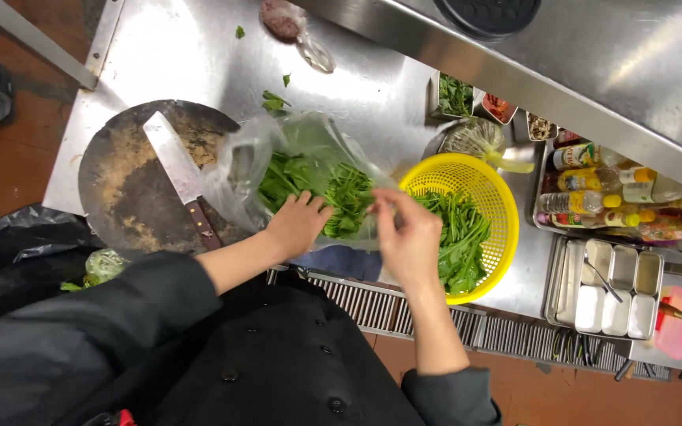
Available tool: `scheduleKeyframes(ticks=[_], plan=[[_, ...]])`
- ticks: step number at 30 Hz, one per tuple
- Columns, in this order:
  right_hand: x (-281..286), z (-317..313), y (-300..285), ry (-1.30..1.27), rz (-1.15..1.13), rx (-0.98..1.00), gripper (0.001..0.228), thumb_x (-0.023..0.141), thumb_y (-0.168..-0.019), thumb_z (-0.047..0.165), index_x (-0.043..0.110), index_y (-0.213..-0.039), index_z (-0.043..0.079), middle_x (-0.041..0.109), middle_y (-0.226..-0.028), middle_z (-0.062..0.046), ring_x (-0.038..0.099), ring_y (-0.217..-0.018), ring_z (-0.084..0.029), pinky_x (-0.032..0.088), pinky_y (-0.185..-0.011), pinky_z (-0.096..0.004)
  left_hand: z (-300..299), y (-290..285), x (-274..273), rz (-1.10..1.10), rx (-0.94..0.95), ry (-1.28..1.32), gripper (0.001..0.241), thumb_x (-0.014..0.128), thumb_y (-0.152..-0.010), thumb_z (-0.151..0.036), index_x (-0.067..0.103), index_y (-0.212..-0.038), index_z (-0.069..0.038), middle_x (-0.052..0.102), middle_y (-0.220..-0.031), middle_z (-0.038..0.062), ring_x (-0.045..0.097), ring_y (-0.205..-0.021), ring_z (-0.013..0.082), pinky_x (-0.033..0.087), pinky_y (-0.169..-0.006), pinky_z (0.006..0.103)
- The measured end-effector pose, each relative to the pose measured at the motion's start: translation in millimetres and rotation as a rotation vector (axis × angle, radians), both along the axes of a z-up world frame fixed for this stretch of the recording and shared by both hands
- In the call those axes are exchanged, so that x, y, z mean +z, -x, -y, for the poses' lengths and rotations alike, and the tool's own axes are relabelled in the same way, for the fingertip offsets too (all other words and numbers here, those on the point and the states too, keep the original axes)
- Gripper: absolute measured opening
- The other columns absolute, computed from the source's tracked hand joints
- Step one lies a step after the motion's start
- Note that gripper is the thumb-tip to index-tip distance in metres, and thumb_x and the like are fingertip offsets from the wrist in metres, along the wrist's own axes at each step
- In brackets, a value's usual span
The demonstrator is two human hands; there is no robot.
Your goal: The person sorts leafy green vegetables from a plastic bag into a yellow basket, discarding unwanted parts into a trash bin. They then use a knife to chop the vegetables on a wooden cutting board and transfer the chopped pieces into the basket.
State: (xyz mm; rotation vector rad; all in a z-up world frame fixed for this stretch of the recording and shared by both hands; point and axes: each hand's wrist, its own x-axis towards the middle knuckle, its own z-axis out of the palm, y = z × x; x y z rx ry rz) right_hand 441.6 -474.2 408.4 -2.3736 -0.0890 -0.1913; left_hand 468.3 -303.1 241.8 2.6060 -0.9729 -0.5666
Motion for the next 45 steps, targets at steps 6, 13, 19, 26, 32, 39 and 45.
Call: scheduleKeyframes(ticks=[6, 13, 19, 26, 32, 39, 45], plan=[[-21.4, 31.2, -7.0, 0.126, -0.357, 0.035, 0.025, 0.065, -0.094, 0.015, 0.078, -0.115, 0.009, 0.079, -0.100, -0.014, 0.072, -0.099, -0.041, 0.056, -0.088, -0.050, 1.3, -15.0, -14.7, 0.090, -0.163, -0.409, 0.067, 0.064, -0.099, -0.032, 0.037, -0.157, -0.012, 0.047, -0.151, 0.018, 0.041, -0.137, 0.0383, 0.035, -0.108, 0.0518], [-17.7, 50.9, 8.1, 0.082, -0.326, -0.028, 0.028, 0.068, -0.094, 0.015, 0.077, -0.119, 0.008, 0.079, -0.101, -0.013, 0.072, -0.102, -0.039, 0.055, -0.091, -0.050, 6.0, -61.0, -60.7, 0.003, -0.175, -0.216, 0.047, 0.074, -0.084, -0.001, 0.061, -0.128, -0.010, 0.068, -0.129, 0.016, 0.061, -0.125, 0.0381, 0.033, -0.113, 0.0600], [-20.9, 56.3, 25.3, 0.053, -0.376, -0.030, 0.029, 0.070, -0.094, 0.017, 0.076, -0.121, 0.010, 0.079, -0.104, -0.012, 0.072, -0.104, -0.038, 0.056, -0.090, -0.051, -7.0, -100.3, 69.8, -0.319, -0.053, -0.059, 0.061, 0.085, -0.080, -0.019, 0.066, -0.137, -0.009, 0.069, -0.131, 0.021, 0.068, -0.115, 0.0414, 0.049, -0.105, 0.0561], [-28.8, 52.1, 23.5, -0.311, -0.287, -0.267, 0.026, 0.069, -0.095, 0.008, 0.075, -0.121, 0.004, 0.076, -0.104, -0.017, 0.071, -0.075, -0.023, 0.063, -0.056, -0.032, -23.0, -116.6, 53.9, -0.059, 0.022, -0.200, 0.062, 0.068, -0.086, -0.011, 0.057, -0.146, -0.003, 0.062, -0.137, 0.028, 0.054, -0.129, 0.0512, 0.036, -0.107, 0.0663], [-37.7, 50.3, 14.9, -0.162, -0.081, -0.217, 0.030, 0.073, -0.090, 0.004, 0.076, -0.120, 0.005, 0.073, -0.105, -0.018, 0.074, -0.089, -0.034, 0.062, -0.064, -0.045, 9.4, -65.0, 59.0, 0.014, 0.136, -0.104, 0.094, 0.081, -0.079, -0.007, 0.033, -0.160, -0.007, 0.033, -0.160, 0.030, 0.023, -0.147, 0.0571, 0.023, -0.114, 0.0697], [-39.6, 36.9, 23.1, -0.192, -0.150, -0.228, 0.036, 0.070, -0.090, -0.001, 0.074, -0.125, 0.007, 0.072, -0.111, -0.016, 0.073, -0.095, -0.032, 0.062, -0.074, -0.040, 4.3, -71.5, -18.6, 0.019, 0.040, -0.318, 0.112, 0.081, -0.083, -0.005, 0.007, -0.168, -0.014, 0.011, -0.169, 0.026, 0.011, -0.148, 0.0622, 0.019, -0.112, 0.0795], [-53.3, 37.8, 28.9, -0.192, -0.189, -0.261, 0.036, 0.072, -0.088, 0.004, 0.074, -0.124, 0.010, 0.071, -0.115, -0.016, 0.074, -0.094, -0.033, 0.060, -0.070, -0.038, 8.9, -100.2, -90.9, 0.240, -0.025, -0.303, 0.092, 0.072, -0.084, -0.016, 0.021, -0.160, -0.013, 0.052, -0.143, 0.025, 0.050, -0.131, 0.0509, 0.026, -0.112, 0.0686]])
